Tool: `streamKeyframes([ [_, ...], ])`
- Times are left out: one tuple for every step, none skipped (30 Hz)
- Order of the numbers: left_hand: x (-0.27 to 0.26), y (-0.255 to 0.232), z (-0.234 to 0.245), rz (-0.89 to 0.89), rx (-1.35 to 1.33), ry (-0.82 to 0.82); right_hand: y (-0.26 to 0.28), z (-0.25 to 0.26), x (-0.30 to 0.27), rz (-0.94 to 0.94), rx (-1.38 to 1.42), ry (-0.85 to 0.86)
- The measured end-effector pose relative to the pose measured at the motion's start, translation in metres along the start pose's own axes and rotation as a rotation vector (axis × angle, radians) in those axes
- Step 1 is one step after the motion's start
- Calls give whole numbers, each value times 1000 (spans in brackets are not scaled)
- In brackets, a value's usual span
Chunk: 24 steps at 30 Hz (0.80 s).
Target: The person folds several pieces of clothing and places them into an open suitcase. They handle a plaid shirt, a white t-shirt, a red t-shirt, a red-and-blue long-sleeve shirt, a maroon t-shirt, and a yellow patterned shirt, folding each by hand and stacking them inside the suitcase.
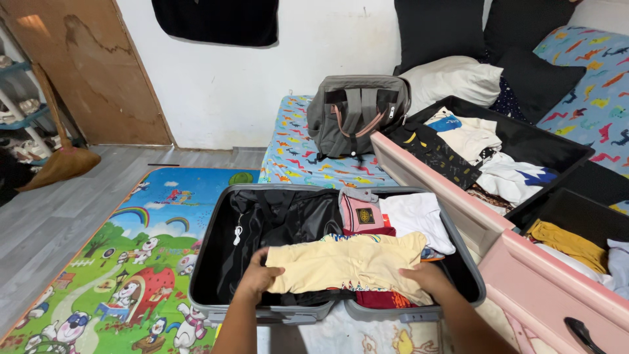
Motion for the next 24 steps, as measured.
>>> streamKeyframes([
  [-5,-6,3,-21,51,-44,2,7,1,12,10,-40],
  [-8,-9,5,-21,47,-46,5,11,1,23,20,-81],
  [-9,-10,6,-21,43,-45,7,15,-2,-52,83,-122],
  [-9,-10,6,-21,38,-45,11,21,-4,-127,145,-164],
  [-7,-8,6,-3,83,-16,20,24,-4,-201,207,-205],
  [-5,-2,6,14,129,13,34,21,-4,-138,328,-174],
  [-1,5,6,32,174,42,48,18,-5,-76,447,-141],
  [5,12,6,26,159,55,63,14,-8,-13,566,-108],
  [12,20,6,21,143,68,77,8,-10,-11,558,-77],
  [19,28,7,17,128,82,91,-1,-13,-10,550,-45],
  [28,35,8,15,172,65,103,-11,-19,-8,543,-13],
  [36,40,9,14,216,49,117,-24,-25,30,539,39],
  [42,45,12,12,261,31,130,-37,-31,69,536,92],
  [48,50,13,23,245,-14,139,-49,-39,57,572,202],
  [54,53,14,32,229,-58,148,-60,-46,46,607,312],
  [57,55,17,42,213,-102,155,-68,-51,34,642,422],
  [57,55,18,75,196,-87,158,-72,-54,50,656,451],
  [56,54,18,108,179,-71,158,-75,-54,67,670,480],
  [51,53,20,143,162,-56,155,-77,-53,82,684,511],
  [45,49,21,182,150,-63,148,-76,-46,82,594,411],
  [38,45,19,222,138,-67,138,-73,-38,81,504,310],
  [31,39,17,263,126,-73,128,-70,-30,79,413,210],
  [22,33,13,248,159,-24,118,-65,-23,101,354,161],
  [14,26,10,234,191,24,109,-61,-19,122,295,111],
])
Point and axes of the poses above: each hand's wrist, its own x-axis towards the middle knuckle, its own z-axis out of the back of the hand, y = z × x, the point moved 3 cm from there along x, towards the middle knuckle, and after that the axes turned 5 degrees about x, right-handed, at the moved point
